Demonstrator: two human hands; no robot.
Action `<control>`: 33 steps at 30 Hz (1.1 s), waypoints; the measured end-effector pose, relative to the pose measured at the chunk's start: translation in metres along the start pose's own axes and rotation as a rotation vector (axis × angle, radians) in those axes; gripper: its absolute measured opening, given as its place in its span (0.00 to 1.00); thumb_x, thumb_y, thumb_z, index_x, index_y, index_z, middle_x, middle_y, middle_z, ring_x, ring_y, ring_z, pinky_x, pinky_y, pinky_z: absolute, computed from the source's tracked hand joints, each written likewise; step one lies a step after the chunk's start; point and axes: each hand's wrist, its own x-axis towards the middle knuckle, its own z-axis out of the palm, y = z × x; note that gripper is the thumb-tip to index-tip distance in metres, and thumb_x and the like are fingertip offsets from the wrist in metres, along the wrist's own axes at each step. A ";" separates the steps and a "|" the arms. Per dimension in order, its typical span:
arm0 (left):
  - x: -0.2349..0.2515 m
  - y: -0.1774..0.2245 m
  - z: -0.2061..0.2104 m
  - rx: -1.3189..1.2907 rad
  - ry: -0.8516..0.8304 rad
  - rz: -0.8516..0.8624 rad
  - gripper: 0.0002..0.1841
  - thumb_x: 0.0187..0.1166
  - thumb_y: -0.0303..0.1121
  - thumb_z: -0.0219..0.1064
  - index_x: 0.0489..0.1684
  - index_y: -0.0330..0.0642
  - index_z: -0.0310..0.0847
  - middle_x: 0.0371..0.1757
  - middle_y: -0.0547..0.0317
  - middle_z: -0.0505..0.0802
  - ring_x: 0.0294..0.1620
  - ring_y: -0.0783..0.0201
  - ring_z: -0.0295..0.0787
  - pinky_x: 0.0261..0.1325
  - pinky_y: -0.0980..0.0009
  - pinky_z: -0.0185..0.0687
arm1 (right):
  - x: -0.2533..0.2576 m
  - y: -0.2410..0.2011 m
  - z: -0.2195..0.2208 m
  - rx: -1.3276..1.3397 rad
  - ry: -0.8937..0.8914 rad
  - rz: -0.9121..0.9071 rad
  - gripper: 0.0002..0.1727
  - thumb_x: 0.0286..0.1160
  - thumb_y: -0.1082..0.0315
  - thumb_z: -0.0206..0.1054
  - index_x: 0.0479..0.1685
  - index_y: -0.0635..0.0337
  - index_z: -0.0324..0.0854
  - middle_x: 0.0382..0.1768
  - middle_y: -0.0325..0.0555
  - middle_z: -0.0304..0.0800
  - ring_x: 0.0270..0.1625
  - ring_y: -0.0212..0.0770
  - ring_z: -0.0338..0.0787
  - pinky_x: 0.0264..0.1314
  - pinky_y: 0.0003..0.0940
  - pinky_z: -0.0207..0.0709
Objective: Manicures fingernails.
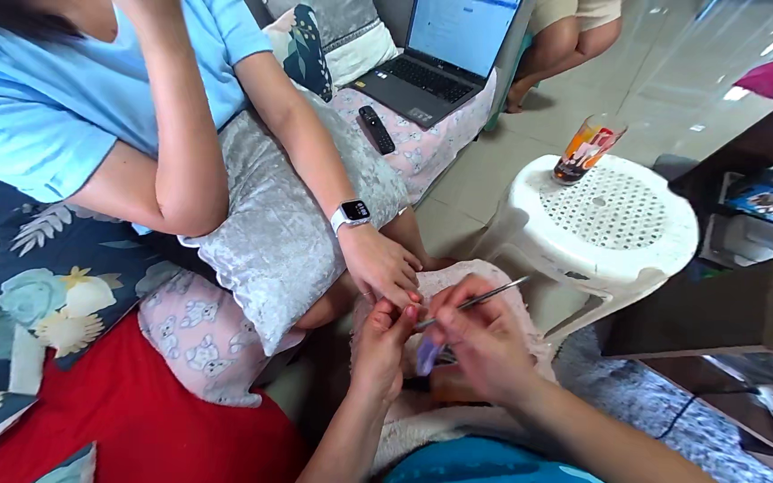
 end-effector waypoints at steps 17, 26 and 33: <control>0.001 0.002 -0.057 -0.149 0.190 -0.178 0.30 0.95 0.52 0.32 0.65 0.38 0.73 0.51 0.51 0.94 0.48 0.57 0.96 0.54 0.62 0.92 | -0.001 -0.032 -0.147 -1.205 0.010 0.649 0.16 0.73 0.68 0.75 0.53 0.68 0.83 0.41 0.54 0.91 0.44 0.47 0.91 0.56 0.49 0.83; 0.006 0.027 -0.056 -0.268 0.020 -0.178 0.20 0.95 0.37 0.42 0.47 0.43 0.83 0.38 0.59 0.93 0.36 0.70 0.91 0.42 0.75 0.90 | 0.035 -0.039 -0.039 -0.784 -0.129 -0.103 0.06 0.78 0.70 0.70 0.44 0.64 0.82 0.36 0.39 0.92 0.31 0.26 0.87 0.32 0.21 0.83; 0.020 0.023 -0.045 -0.468 -0.295 -0.145 0.10 0.87 0.30 0.57 0.43 0.46 0.87 0.37 0.55 0.95 0.37 0.65 0.94 0.47 0.69 0.91 | 0.068 -0.010 0.047 -0.336 -0.396 -0.202 0.05 0.80 0.73 0.68 0.47 0.54 0.78 0.42 0.40 0.89 0.36 0.29 0.87 0.39 0.24 0.85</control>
